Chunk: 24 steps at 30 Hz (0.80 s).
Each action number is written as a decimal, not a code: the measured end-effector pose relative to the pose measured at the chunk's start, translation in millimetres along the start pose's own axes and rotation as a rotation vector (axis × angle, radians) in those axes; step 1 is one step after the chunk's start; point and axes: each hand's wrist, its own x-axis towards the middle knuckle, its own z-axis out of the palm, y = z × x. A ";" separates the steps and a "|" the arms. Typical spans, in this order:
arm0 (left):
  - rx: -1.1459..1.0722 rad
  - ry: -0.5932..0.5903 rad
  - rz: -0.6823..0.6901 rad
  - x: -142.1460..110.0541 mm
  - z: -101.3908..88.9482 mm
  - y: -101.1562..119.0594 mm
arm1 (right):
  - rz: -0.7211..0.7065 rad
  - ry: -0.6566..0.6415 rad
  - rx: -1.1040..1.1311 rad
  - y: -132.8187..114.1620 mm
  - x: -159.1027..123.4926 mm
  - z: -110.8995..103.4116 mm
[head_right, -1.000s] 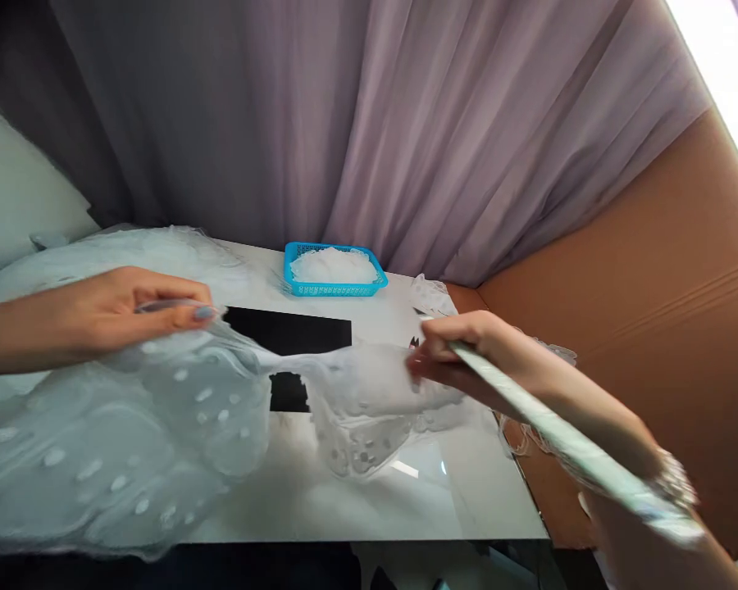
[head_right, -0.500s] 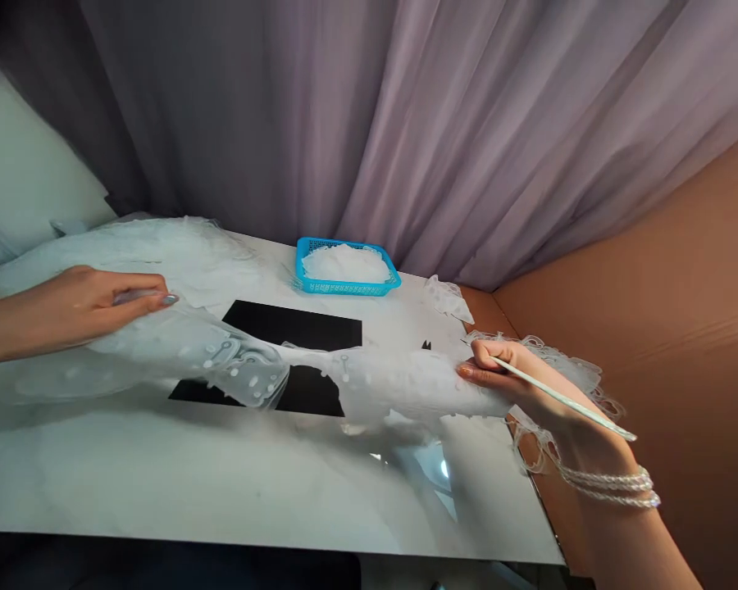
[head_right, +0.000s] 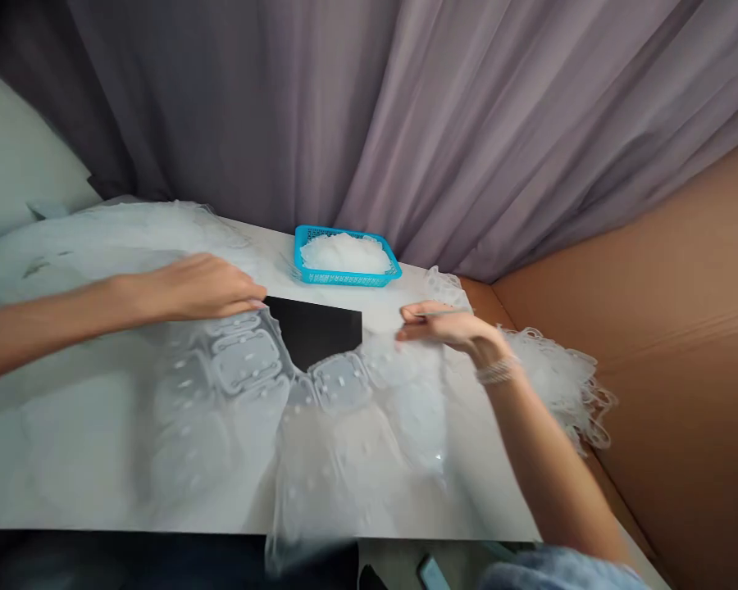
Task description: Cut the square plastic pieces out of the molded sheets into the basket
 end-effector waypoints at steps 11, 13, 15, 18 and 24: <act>0.025 -0.177 0.182 30.6 114.0 56.4 | -0.142 0.313 -0.272 1.3 91.7 79.8; -0.013 -0.231 0.174 18.1 118.1 59.2 | -0.212 0.280 -0.266 -11.6 82.7 110.2; -0.039 -0.266 0.149 9.1 115.7 53.6 | -0.285 0.235 -0.252 -16.9 75.5 142.1; -0.073 -0.296 0.134 3.7 103.9 39.7 | -0.381 0.262 -0.185 -10.0 69.2 176.2; -0.202 -0.355 0.235 15.5 92.4 32.1 | -0.387 0.237 -0.114 -3.7 64.0 176.6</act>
